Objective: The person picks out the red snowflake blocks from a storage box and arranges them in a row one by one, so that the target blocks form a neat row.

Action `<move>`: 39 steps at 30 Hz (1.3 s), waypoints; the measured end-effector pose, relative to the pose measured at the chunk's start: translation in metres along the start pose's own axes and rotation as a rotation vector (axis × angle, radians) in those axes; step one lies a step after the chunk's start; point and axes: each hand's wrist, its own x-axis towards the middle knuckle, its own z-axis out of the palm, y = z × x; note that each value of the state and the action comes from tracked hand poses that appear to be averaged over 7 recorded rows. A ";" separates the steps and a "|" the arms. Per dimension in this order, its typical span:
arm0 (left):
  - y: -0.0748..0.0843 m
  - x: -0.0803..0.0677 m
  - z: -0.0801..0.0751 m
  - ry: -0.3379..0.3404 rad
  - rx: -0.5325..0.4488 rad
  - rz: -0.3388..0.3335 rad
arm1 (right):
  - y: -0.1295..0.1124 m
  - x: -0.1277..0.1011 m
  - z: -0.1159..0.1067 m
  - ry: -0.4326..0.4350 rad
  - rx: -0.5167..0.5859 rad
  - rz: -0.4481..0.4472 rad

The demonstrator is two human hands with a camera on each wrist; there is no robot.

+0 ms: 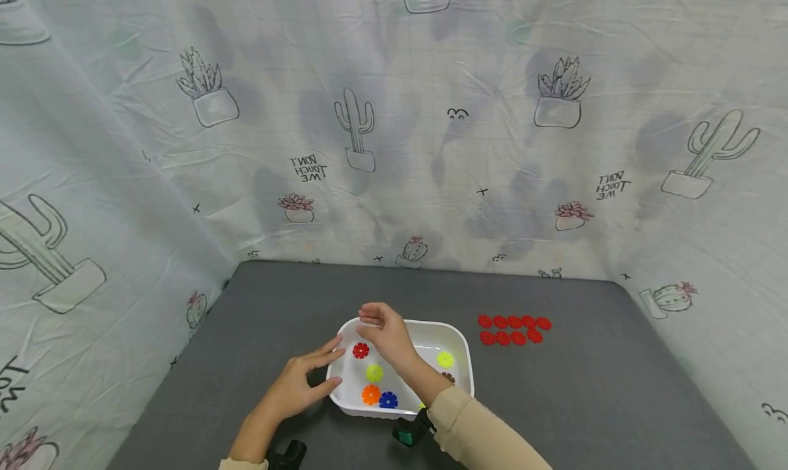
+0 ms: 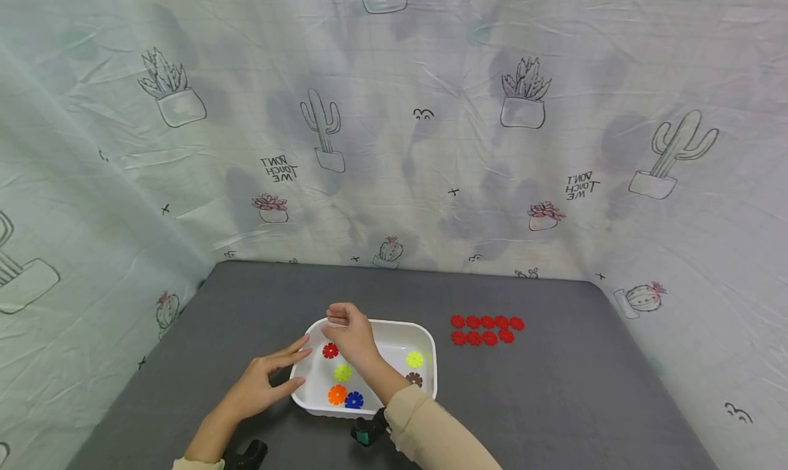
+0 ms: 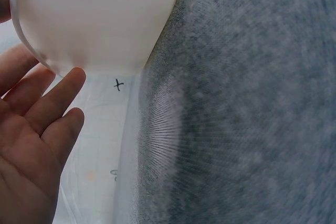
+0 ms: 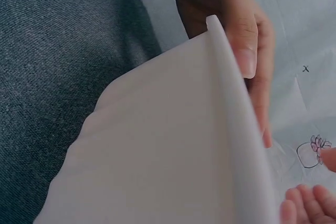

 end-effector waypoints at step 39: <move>-0.006 -0.001 0.006 0.022 0.017 0.023 | 0.055 0.009 0.009 -0.141 -0.513 0.032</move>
